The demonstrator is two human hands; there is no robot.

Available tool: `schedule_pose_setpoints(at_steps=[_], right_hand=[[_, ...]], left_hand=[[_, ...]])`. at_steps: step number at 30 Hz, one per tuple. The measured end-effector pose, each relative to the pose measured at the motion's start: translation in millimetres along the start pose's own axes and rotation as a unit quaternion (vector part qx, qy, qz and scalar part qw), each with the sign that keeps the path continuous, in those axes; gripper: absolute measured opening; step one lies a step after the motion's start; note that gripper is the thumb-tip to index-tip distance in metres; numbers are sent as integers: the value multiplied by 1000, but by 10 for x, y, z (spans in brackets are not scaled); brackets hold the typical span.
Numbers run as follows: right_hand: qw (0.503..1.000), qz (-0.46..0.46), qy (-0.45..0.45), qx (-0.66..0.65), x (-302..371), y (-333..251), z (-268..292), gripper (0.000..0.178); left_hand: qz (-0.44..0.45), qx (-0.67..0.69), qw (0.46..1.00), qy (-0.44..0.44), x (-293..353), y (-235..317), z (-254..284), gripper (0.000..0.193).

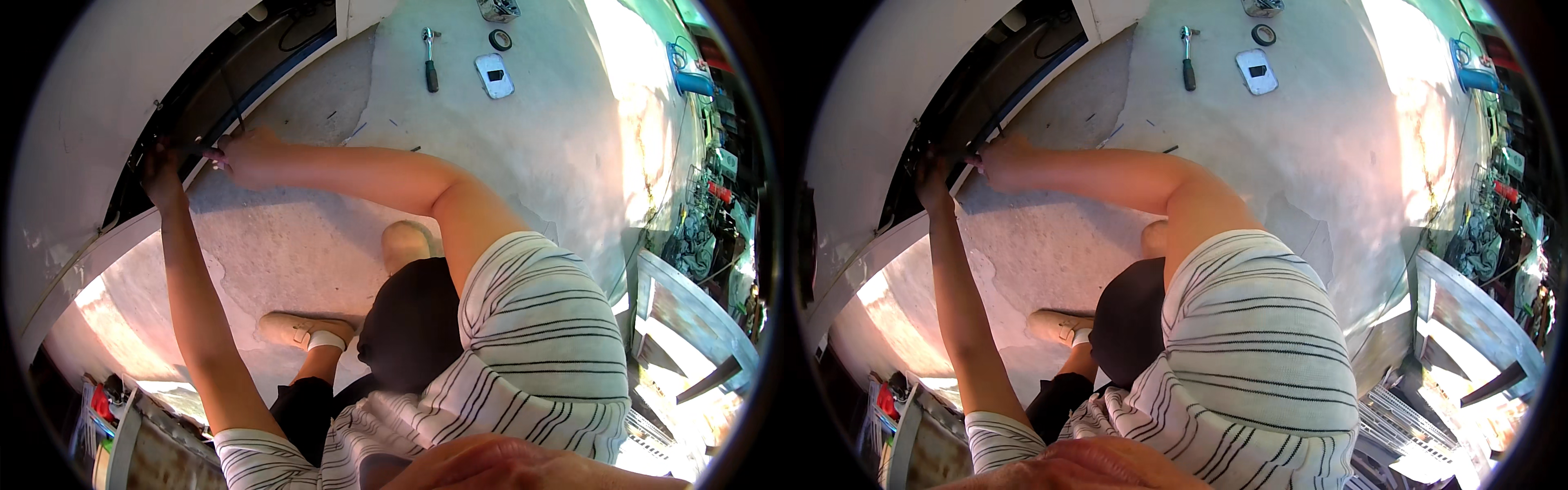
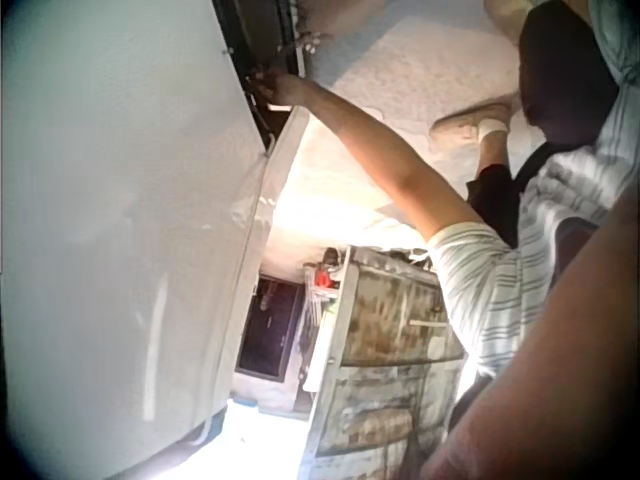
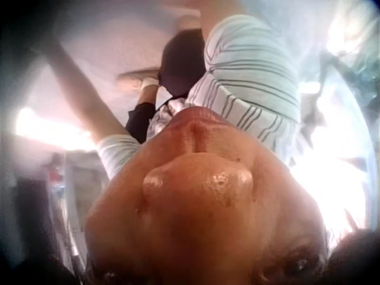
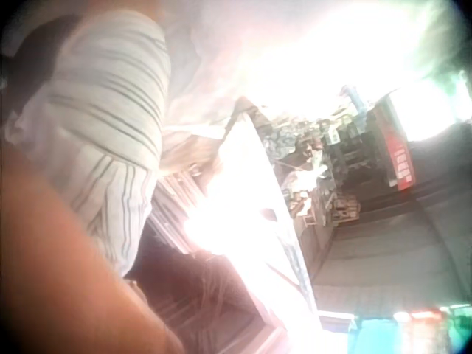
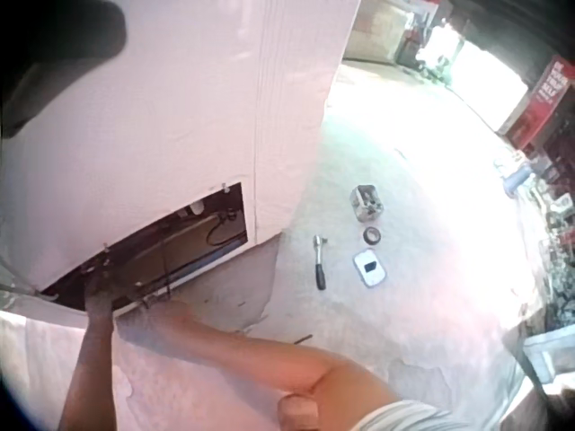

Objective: The person uses pliers to strip insulation from wires and then twists the bare wire ends together inside the bottom compartment of a vending machine.

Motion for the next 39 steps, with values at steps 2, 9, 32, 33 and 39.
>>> schedule_pose_setpoints(at_steps=[2,9,32,33,39], right_hand=[[996,63,-56,-19,290,93,-11,29],[995,-75,5,70,1324,1224,-239,29],[918,183,-175,-306,1585,-623,683,62],[908,152,-280,-271,1514,-574,624,65],[838,103,238,-480,1314,67,1434,52]], left_hand=[[-28,-21,999,-13,-67,-32,219,30],[-117,-205,970,-52,214,455,-34,35],[-457,-146,497,-723,3365,897,-2112,23],[-472,-120,537,-689,3277,1094,-2281,24],[-204,-189,692,-666,2835,968,-1575,36]])
Point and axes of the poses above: each hand's wrist, its own x-axis away from the middle knuckle, its own z-axis out of the back of the hand, y = z × x, the point moved 4 cm from there along -x, towards the middle knuckle, and after that the axes turned 14 degrees about -z, right-handed, at the moved point
